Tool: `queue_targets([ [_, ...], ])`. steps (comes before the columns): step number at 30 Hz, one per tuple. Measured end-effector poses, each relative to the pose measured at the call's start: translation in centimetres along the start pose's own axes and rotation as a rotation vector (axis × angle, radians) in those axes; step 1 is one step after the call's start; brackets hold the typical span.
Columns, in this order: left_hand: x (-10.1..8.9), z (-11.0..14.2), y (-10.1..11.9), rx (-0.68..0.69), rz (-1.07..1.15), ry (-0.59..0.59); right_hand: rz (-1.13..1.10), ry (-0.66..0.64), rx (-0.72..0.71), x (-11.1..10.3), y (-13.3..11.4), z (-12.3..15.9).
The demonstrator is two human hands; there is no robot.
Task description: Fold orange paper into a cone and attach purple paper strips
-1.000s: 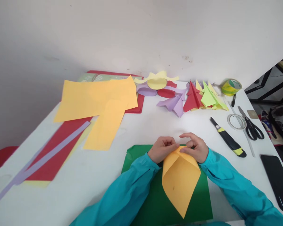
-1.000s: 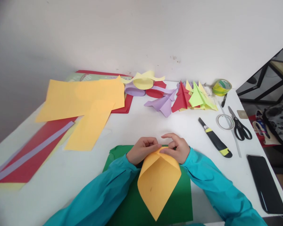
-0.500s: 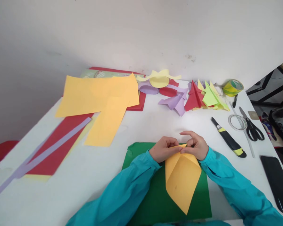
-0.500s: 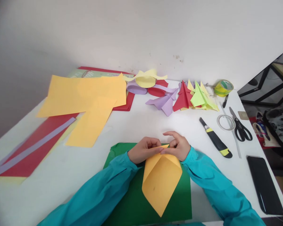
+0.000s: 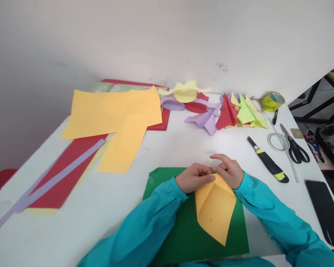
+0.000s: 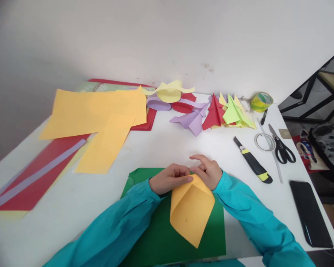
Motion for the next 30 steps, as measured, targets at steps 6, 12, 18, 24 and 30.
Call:
queue_targets([
  [6,0.5,0.1,0.2,0.012,-0.1,0.001,0.098,0.018,-0.03,0.3,-0.4,0.1],
  [12,1.2,0.0,-0.2,0.033,-0.1,-0.094,0.184,-0.001,0.015,0.4,-0.6,0.2],
  [18,1.4,0.0,-0.3,0.03,-0.079,-0.067,-0.096,0.001,0.048,-0.3,-0.7,-0.1],
  [24,1.2,0.0,0.0,0.0,0.154,-0.1,-0.498,-0.117,0.139,-0.5,-0.1,-0.4],
  [30,1.3,0.2,0.4,-0.057,0.29,-0.245,-0.526,-0.11,0.098,-0.3,0.3,-0.3],
])
Point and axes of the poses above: each hand's wrist, its own z-axis away from the middle knuckle, its own x-axis out of the palm, y = z × x, the point moved 2 cm from there along -z, towards the middle knuckle, and after that the axes turned 3 degrees about -x, right-handed, at the moved point
